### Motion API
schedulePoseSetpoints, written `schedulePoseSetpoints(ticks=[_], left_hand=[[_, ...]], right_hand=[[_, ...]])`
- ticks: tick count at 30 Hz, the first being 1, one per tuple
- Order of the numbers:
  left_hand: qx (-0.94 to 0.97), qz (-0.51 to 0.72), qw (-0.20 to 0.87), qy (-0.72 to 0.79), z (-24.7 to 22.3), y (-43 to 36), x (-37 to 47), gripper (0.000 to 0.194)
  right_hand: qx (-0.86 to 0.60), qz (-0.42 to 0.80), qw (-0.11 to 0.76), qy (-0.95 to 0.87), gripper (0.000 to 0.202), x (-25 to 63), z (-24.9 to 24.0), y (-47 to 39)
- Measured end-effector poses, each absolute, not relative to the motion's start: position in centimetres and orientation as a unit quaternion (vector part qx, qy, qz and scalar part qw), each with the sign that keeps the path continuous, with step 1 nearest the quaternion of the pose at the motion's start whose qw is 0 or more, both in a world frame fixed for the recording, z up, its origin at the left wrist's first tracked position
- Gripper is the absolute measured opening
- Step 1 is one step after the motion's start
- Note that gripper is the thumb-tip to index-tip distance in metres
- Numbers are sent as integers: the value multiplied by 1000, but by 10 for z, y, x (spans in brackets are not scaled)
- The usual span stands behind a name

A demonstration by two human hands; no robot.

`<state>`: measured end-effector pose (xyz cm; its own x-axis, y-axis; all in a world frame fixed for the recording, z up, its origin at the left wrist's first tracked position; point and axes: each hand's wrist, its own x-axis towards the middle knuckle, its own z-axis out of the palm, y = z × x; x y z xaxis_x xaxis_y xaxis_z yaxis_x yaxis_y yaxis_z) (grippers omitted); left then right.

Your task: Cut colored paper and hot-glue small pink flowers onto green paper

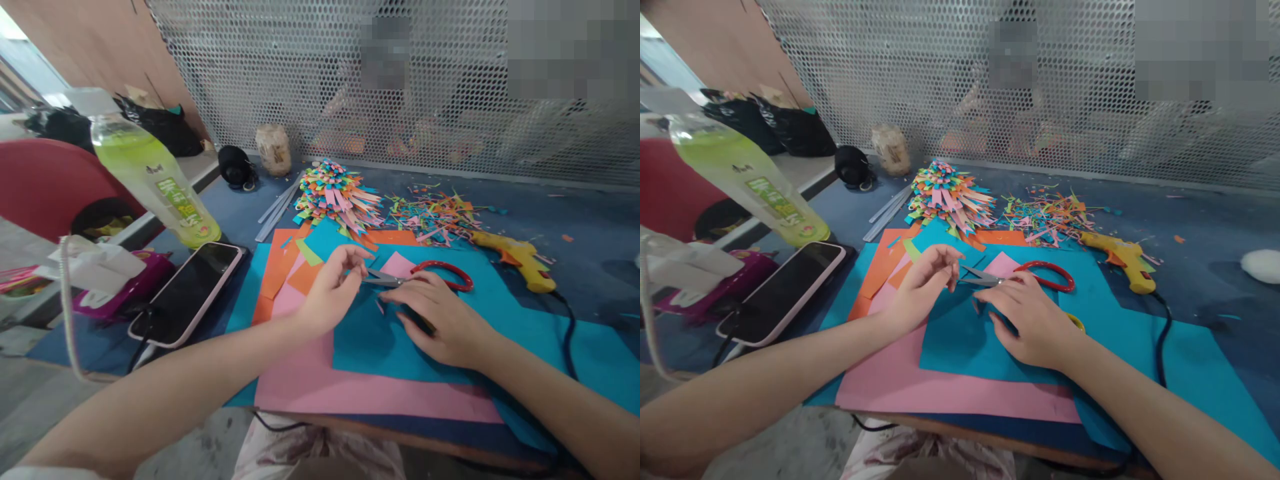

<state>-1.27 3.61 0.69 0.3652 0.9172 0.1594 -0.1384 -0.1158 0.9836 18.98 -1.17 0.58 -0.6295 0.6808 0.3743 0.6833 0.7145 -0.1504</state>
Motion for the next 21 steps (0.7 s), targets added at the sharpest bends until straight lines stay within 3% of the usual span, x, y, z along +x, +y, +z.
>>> schedulePoseSetpoints(ticks=[7,16,21], left_hand=[[614,451,564,319,5,36,-14,15],[614,433,574,325,10,34,-13,17],[603,443,575,331,9,36,-13,18]], right_hand=[[-398,-12,231,-888,32,198,5,-6],[-408,4,162,-898,28,200,11,-6],[-394,-4,149,-907,35,197,10,-9]])
